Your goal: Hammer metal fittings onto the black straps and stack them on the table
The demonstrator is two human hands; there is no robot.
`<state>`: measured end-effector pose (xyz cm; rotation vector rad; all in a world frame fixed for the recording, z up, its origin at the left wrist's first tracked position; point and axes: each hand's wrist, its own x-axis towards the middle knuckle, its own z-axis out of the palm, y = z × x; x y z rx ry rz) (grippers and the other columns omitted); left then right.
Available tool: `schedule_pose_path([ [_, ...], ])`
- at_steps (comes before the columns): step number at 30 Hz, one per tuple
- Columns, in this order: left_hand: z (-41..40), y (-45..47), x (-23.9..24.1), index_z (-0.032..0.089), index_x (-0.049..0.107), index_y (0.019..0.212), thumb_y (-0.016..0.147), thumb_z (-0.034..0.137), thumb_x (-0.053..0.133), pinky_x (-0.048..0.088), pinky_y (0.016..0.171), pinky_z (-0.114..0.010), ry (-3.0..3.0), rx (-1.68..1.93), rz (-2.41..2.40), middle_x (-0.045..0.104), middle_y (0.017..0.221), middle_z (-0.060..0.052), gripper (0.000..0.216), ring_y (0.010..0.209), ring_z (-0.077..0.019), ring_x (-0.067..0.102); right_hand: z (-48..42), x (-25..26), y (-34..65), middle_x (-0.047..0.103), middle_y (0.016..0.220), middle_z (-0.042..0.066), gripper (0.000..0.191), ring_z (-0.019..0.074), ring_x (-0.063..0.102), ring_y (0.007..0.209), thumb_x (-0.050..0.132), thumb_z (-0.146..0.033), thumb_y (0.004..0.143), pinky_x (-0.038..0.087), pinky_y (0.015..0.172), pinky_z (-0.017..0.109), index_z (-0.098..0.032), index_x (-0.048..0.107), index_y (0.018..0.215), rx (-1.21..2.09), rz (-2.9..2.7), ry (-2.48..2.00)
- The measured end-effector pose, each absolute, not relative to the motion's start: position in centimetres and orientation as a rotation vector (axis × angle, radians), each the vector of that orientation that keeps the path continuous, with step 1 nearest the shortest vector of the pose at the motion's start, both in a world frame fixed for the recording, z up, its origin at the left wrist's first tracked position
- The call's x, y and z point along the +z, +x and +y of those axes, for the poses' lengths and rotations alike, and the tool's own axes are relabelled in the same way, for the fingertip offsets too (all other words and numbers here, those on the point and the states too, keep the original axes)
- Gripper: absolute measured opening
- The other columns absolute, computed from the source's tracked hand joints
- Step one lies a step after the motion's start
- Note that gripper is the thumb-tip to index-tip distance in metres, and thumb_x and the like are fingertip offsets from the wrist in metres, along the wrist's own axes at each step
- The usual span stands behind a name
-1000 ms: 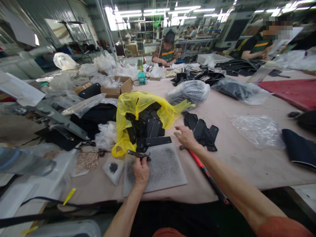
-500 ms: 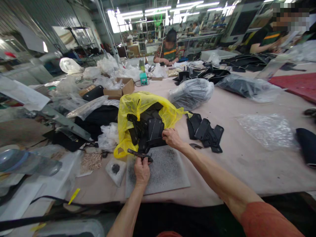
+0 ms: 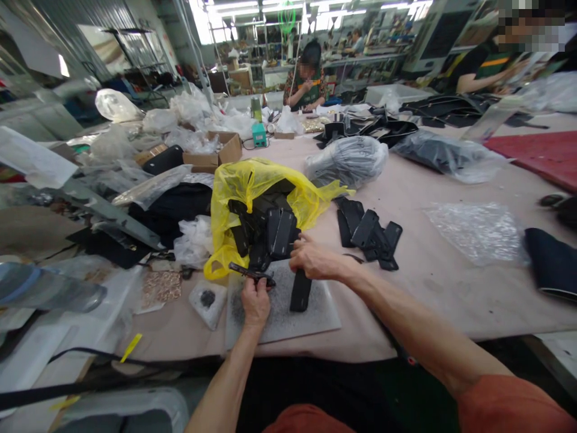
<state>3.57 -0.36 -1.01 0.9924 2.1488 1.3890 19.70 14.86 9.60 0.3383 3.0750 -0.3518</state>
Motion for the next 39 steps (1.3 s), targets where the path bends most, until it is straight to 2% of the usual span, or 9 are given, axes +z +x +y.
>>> schedule_pose_path([
  [3, -0.4, 3.5, -0.9, 0.019, 0.060, 0.087, 0.085, 0.037, 0.049, 0.053, 0.064, -0.032, 1.046, 1.362, 2.205, 0.072, 0.075, -0.008, 0.021, 0.069, -0.0241, 0.071, 10.2, 7.2, 18.8, 0.065, 0.083, 0.002, 0.018, 0.0227, 0.050, 0.098, 0.058, -0.011, 0.074, 0.013, 0.113, 0.054, -0.024, 0.069, 0.077, -0.308, 3.095, 0.176],
  [5, -0.4, 3.4, -0.9, 0.019, 0.061, 0.085, 0.084, 0.037, 0.050, 0.052, 0.066, -0.034, 1.079, 1.346, 2.260, 0.072, 0.077, -0.009, 0.021, 0.074, -0.0257, 0.070, 7.7, 5.5, 18.8, 0.065, 0.106, 0.005, 0.018, 0.0256, 0.047, 0.113, 0.058, -0.013, 0.076, 0.009, 0.115, 0.056, -0.023, 0.069, 0.086, -0.266, 3.195, 0.170],
  [7, -0.4, 3.4, -0.8, 0.019, 0.061, 0.084, 0.083, 0.036, 0.051, 0.051, 0.067, -0.034, 1.088, 1.336, 2.295, 0.072, 0.077, -0.010, 0.020, 0.076, -0.0264, 0.070, 5.8, 4.2, 19.4, 0.059, 0.125, 0.007, 0.027, 0.0268, 0.041, 0.125, 0.056, -0.011, 0.078, 0.008, 0.116, 0.057, -0.022, 0.068, 0.100, -0.275, 3.315, 0.347],
  [10, -0.5, 3.6, -0.6, 0.019, 0.060, 0.085, 0.084, 0.037, 0.050, 0.051, 0.065, -0.032, 1.048, 1.330, 2.239, 0.071, 0.072, -0.008, 0.021, 0.071, -0.0247, 0.070, 3.8, 3.1, 21.0, 0.057, 0.130, 0.009, 0.035, 0.0254, 0.042, 0.127, 0.053, -0.010, 0.083, 0.013, 0.117, 0.055, -0.021, 0.063, 0.115, -0.400, 3.341, 0.892],
  [13, -0.5, 3.8, -0.4, 0.019, 0.060, 0.087, 0.085, 0.036, 0.050, 0.051, 0.063, -0.031, 1.019, 1.335, 2.188, 0.071, 0.071, -0.006, 0.020, 0.068, -0.0233, 0.069, 1.9, 2.4, 22.5, 0.051, 0.140, 0.013, 0.042, 0.0294, 0.039, 0.133, 0.057, -0.026, 0.087, 0.017, 0.116, 0.057, -0.018, 0.057, 0.129, -0.493, 3.203, 1.252],
  [17, -0.5, 3.7, -0.4, 0.019, 0.061, 0.087, 0.083, 0.036, 0.052, 0.050, 0.064, -0.031, 1.042, 1.346, 2.198, 0.070, 0.069, -0.006, 0.020, 0.068, -0.0235, 0.069, -0.4, 1.4, 23.1, 0.032, 0.156, 0.017, 0.073, 0.0365, 0.022, 0.144, 0.059, -0.044, 0.086, 0.012, 0.115, 0.063, -0.011, 0.038, 0.147, -0.449, 3.075, 1.313],
  [23, -0.1, 3.9, -0.3, 0.018, 0.065, 0.086, 0.084, 0.034, 0.053, 0.051, 0.068, -0.033, 1.243, 1.343, 2.242, 0.072, 0.080, -0.009, 0.020, 0.075, -0.0236, 0.067, -1.1, 0.4, 21.3, 0.024, 0.159, 0.018, 0.075, 0.0324, 0.017, 0.148, 0.054, -0.046, 0.090, 0.014, 0.120, 0.051, -0.006, 0.032, 0.150, -0.413, 3.130, 1.210],
  [29, 2.0, 4.0, -0.2, 0.018, 0.067, 0.087, 0.085, 0.029, 0.053, 0.053, 0.077, -0.033, 1.514, 1.329, 2.026, 0.073, 0.086, -0.008, 0.018, 0.083, -0.0224, 0.068, -1.0, 0.4, 20.7, 0.032, 0.155, 0.020, 0.071, 0.0349, 0.024, 0.145, 0.050, -0.050, 0.092, 0.016, 0.119, 0.054, -0.003, 0.040, 0.145, -0.444, 3.164, 1.274],
  [39, 2.4, 3.9, -0.1, 0.020, 0.068, 0.091, 0.089, 0.027, 0.051, 0.052, 0.092, -0.037, 1.605, 1.168, 1.956, 0.074, 0.097, -0.008, 0.019, 0.097, -0.0222, 0.068, -0.8, 0.6, 21.1, 0.041, 0.151, 0.017, 0.061, 0.0326, 0.031, 0.142, 0.055, -0.041, 0.090, 0.021, 0.119, 0.052, -0.006, 0.049, 0.140, -0.616, 3.207, 1.328],
])
